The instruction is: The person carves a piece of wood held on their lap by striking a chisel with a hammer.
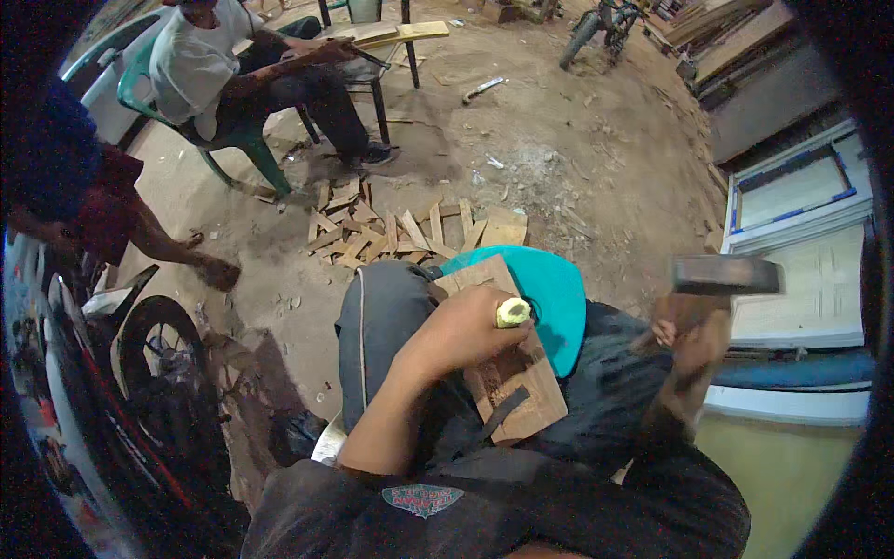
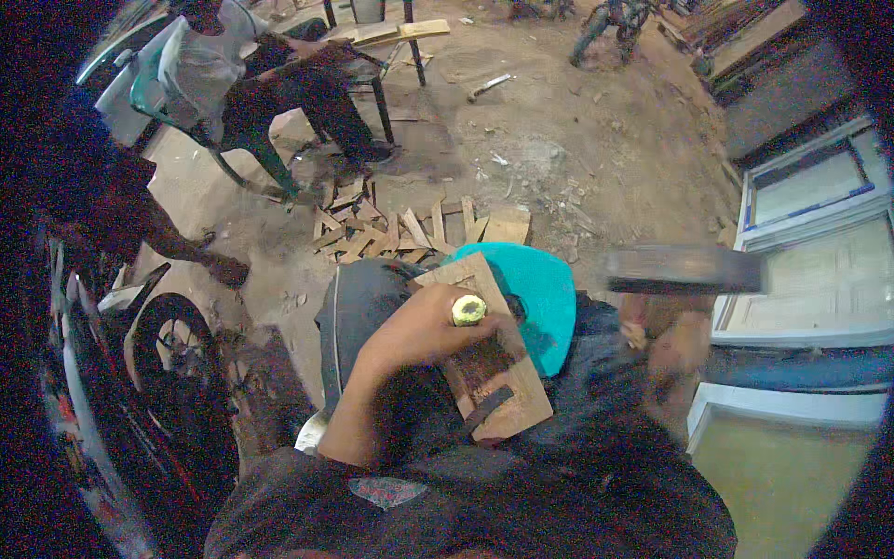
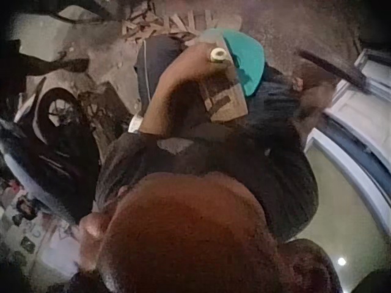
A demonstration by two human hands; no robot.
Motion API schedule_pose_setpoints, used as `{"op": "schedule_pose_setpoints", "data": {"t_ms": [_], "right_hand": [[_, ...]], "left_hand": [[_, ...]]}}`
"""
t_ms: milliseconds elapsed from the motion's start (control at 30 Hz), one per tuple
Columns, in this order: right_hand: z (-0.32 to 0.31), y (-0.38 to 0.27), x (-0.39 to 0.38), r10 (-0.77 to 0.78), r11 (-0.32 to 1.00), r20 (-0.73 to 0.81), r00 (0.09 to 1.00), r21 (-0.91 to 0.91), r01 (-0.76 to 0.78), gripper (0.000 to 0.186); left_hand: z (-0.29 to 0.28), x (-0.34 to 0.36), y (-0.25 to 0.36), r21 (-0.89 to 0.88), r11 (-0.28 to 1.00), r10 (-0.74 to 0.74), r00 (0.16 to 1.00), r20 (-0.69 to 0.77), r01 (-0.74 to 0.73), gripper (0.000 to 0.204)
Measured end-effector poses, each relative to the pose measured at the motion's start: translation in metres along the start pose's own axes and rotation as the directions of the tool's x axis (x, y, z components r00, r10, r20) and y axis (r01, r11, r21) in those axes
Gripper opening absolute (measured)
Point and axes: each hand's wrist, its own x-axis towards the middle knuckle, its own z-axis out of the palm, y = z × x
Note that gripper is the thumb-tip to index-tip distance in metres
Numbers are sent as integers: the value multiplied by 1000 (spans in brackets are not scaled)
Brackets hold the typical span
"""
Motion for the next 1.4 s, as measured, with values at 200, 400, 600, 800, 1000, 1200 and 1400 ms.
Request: {"op": "schedule_pose_setpoints", "data": {"t_ms": [200,400,600,800,1000,1200,1400], "right_hand": [[13,11,-12,-207,969,-109,972,-156,189,19],[9,-7,-28,-16,999,-308,951,-34,6,56],[31,-4,-7,159,932,-252,955,-282,-230,44],[30,-33,3,13,877,-496,868,-412,-248,41],[36,-34,3,420,905,-501,757,290,-311,36],[8,-3,15,301,771,-38,953,-578,-266,28],[-1,-33,-4,54,944,-407,912,-277,-180,33]], "left_hand": [[11,5,-19,-35,994,101,988,-118,-106,21],[6,1,-9,-12,1000,19,1000,-24,-20,21],[2,4,-5,-18,1000,3,998,64,-2,20],[-3,5,5,60,994,-95,991,89,89,25],[6,14,4,-141,968,-199,976,89,210,17],[-2,10,8,29,967,-256,964,76,255,14],[13,14,8,32,977,-213,977,13,212,16]]}}
